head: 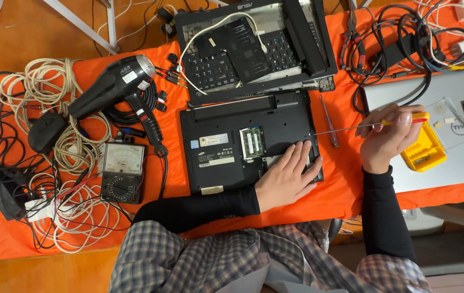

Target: The person is repairing a laptop by unscrewing the back panel using a screwdriver.

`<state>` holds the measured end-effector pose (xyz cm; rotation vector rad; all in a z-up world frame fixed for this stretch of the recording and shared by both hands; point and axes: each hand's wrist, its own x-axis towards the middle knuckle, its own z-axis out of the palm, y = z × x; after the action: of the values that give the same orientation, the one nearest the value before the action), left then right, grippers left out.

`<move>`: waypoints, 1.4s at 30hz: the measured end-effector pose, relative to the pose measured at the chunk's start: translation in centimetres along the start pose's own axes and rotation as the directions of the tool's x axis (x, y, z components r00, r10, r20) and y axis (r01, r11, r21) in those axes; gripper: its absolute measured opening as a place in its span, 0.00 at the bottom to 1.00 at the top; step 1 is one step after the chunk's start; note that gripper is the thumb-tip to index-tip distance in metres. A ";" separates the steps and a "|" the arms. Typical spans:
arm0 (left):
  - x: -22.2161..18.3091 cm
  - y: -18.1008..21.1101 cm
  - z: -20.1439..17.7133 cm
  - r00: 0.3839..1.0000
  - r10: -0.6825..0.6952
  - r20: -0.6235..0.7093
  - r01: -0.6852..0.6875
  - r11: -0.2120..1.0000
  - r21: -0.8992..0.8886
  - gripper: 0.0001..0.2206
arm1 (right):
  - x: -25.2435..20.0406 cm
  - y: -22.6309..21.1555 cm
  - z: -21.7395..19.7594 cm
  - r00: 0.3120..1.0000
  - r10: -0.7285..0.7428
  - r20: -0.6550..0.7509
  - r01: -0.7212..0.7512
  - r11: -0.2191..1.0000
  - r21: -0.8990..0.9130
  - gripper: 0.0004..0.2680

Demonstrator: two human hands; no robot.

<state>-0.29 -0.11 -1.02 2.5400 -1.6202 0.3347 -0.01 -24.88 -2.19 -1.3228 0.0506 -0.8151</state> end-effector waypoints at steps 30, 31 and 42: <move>-0.1 0.1 0.2 1.000 0.005 0.011 -0.005 1.000 0.027 0.31 | 0.0 -0.3 0.3 1.000 -0.002 -0.004 0.001 0.999 -0.043 0.13; 0.0 0.1 0.1 1.000 0.006 0.014 -0.006 1.000 0.028 0.31 | 0.0 -0.3 0.3 1.000 -0.006 -0.001 0.006 0.999 -0.038 0.13; -0.1 0.0 0.2 1.000 0.018 0.014 -0.018 0.999 0.047 0.31 | -0.2 -0.1 0.2 1.000 -0.021 0.010 0.021 0.999 -0.024 0.13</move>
<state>-0.30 -0.07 -1.25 2.5684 -1.6601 0.3620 -0.07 -24.59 -2.13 -1.3515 0.0388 -0.8282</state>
